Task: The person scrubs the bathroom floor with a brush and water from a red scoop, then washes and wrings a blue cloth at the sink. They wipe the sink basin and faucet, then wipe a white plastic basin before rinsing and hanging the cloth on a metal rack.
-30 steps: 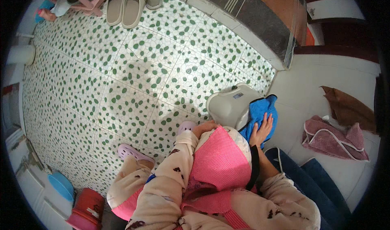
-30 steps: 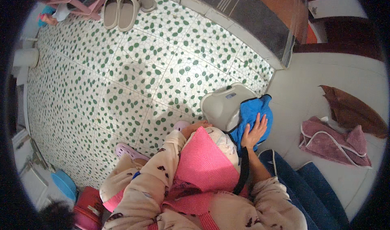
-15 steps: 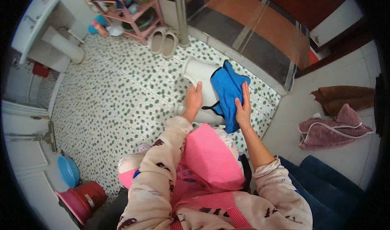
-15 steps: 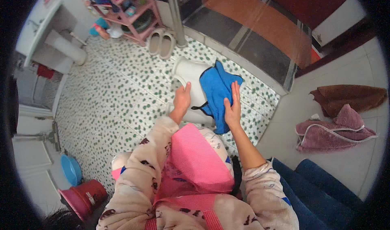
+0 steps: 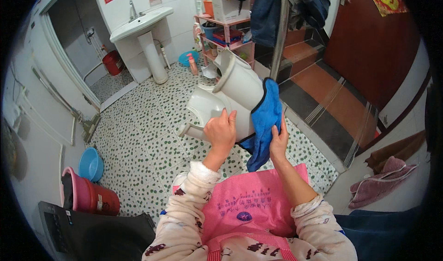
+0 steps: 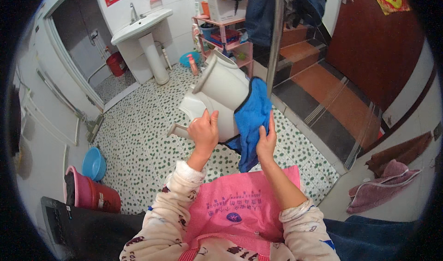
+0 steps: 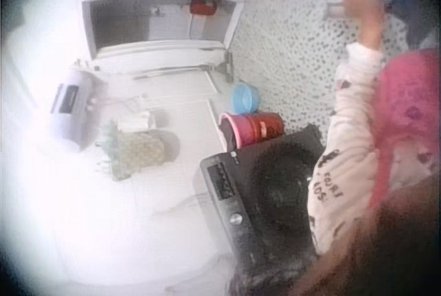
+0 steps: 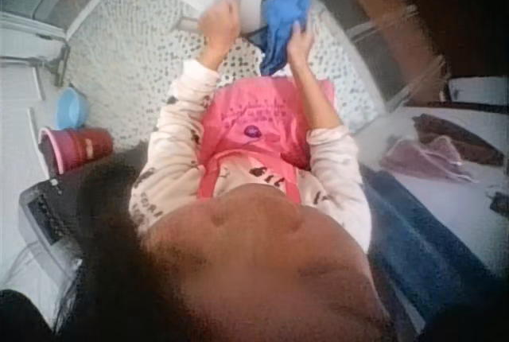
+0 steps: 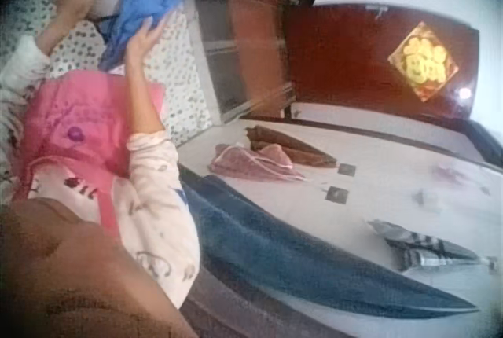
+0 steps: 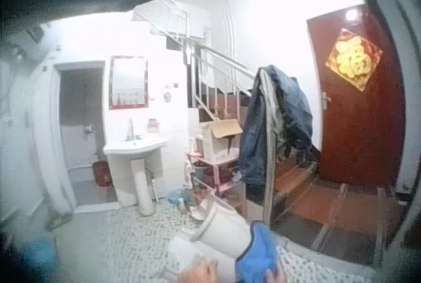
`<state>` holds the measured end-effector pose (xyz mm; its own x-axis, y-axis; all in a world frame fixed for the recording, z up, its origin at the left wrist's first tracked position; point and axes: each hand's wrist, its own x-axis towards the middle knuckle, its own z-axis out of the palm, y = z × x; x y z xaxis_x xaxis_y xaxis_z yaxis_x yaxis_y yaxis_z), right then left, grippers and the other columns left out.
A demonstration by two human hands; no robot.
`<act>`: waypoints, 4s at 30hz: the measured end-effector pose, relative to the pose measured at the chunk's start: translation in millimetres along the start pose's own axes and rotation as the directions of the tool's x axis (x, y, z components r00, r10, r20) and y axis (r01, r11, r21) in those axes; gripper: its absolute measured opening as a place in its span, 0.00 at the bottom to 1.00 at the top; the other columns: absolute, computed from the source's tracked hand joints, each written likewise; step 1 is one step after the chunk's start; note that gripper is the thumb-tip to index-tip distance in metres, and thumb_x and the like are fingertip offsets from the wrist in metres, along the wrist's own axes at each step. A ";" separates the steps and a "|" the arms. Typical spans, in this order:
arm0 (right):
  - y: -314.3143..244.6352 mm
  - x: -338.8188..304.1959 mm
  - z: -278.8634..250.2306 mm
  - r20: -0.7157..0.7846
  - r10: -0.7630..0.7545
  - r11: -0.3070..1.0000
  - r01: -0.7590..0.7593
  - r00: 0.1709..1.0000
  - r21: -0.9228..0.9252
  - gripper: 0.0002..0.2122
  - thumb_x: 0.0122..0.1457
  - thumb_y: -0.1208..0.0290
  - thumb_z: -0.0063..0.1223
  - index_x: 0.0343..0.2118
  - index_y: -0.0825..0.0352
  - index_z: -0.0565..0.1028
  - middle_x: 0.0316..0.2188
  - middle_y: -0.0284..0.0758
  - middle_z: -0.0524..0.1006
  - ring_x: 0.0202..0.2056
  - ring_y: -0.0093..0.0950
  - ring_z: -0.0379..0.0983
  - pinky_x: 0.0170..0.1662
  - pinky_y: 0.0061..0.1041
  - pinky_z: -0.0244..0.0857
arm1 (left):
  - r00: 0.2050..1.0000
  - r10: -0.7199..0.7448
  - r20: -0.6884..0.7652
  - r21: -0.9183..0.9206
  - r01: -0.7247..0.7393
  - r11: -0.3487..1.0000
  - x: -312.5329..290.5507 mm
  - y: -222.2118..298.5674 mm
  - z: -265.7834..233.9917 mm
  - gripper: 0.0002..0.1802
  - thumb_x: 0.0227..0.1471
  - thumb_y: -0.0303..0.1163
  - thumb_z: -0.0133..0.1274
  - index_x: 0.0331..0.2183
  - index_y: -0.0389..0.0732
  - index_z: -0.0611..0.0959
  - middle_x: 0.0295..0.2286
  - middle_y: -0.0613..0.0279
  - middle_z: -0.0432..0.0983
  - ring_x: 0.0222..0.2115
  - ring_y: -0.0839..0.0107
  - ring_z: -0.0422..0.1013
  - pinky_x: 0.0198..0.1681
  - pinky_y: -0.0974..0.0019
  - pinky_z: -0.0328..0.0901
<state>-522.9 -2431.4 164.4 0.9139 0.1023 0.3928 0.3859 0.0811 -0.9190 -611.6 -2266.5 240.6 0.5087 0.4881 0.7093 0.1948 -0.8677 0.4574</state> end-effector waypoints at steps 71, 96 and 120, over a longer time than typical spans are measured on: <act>-24.7 -37.9 70.8 0.741 -0.329 0.662 0.703 0.585 -0.261 0.24 0.49 0.77 0.53 0.53 0.61 0.68 0.56 0.31 0.68 0.31 0.33 0.71 0.42 0.26 0.69 | 0.981 -0.192 -0.013 -0.214 0.185 0.959 -12.7 -140.9 56.1 0.25 0.60 0.39 0.45 0.15 0.36 0.68 0.12 0.63 0.58 0.18 0.71 0.51 0.28 0.66 0.55; 6.5 -18.0 64.5 0.619 -0.350 0.833 0.536 0.703 -0.137 0.20 0.52 0.84 0.45 0.50 0.68 0.71 0.51 0.39 0.71 0.56 0.38 0.65 0.56 0.33 0.61 | 0.966 -0.172 0.192 -0.132 0.199 0.971 -26.0 -143.9 37.3 0.23 0.55 0.41 0.50 0.14 0.39 0.71 0.12 0.60 0.60 0.22 0.64 0.54 0.34 0.62 0.55; 13.0 -19.2 65.5 0.645 -0.420 0.714 0.672 0.638 -0.199 0.18 0.49 0.81 0.48 0.45 0.63 0.75 0.45 0.36 0.75 0.51 0.37 0.69 0.55 0.36 0.62 | 0.963 0.083 0.257 -0.167 -0.040 0.985 -32.6 -102.9 36.5 0.21 0.55 0.42 0.48 0.16 0.42 0.77 0.09 0.63 0.62 0.13 0.61 0.57 0.33 0.63 0.55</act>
<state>-543.6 -2367.4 147.1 0.3392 0.6711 0.6592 0.9143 -0.0703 -0.3989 -617.6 -2196.5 150.9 0.7211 0.3741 0.5831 0.0318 -0.8587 0.5115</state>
